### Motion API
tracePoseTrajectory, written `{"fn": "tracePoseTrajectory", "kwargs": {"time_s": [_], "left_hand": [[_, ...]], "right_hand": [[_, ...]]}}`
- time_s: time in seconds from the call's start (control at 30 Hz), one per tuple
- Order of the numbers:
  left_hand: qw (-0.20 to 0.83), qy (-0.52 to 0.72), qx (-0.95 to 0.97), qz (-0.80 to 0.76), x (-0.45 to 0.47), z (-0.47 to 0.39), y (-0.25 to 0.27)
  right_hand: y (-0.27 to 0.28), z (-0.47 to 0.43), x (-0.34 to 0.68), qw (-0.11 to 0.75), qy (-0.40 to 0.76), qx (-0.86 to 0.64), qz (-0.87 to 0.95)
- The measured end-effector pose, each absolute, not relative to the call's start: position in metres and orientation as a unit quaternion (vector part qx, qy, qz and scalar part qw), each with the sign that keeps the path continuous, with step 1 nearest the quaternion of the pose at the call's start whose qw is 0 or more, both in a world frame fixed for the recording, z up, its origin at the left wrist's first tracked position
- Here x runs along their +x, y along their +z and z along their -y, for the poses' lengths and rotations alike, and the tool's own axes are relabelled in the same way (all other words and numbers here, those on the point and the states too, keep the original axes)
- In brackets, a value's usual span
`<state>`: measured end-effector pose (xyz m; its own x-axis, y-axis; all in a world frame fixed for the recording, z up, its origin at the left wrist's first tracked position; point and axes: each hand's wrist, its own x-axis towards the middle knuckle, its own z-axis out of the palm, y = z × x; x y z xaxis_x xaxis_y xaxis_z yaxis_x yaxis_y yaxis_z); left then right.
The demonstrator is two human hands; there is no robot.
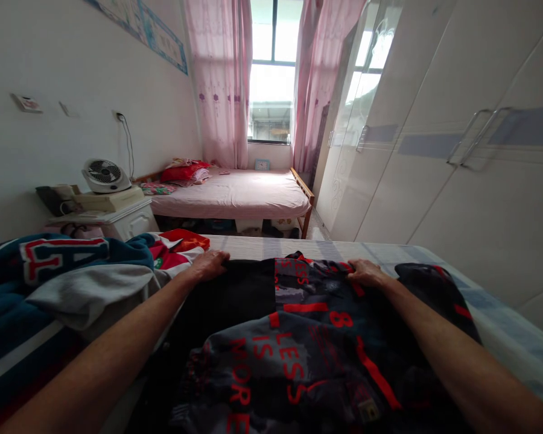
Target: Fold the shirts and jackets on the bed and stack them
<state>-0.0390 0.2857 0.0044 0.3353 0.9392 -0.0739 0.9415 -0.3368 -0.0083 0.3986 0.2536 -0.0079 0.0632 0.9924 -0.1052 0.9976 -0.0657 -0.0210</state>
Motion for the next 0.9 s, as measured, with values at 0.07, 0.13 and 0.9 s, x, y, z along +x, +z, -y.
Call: {"fn": "tracePoseTrajectory", "kwargs": {"time_s": [0.07, 0.13, 0.9], "left_hand": [[-0.037, 0.02, 0.819, -0.572, -0.039, -0.27, 0.02], [-0.091, 0.072, 0.817, -0.565, -0.041, -0.247, 0.035], [-0.04, 0.122, 0.864, -0.486, -0.058, -0.078, -0.011]], "right_hand": [[0.001, -0.241, 0.398, -0.011, -0.018, 0.724, -0.69], [0.01, -0.221, 0.4, -0.089, 0.029, 0.71, -0.698], [0.003, -0.112, 0.388, -0.142, 0.086, 0.685, -0.709]]}}
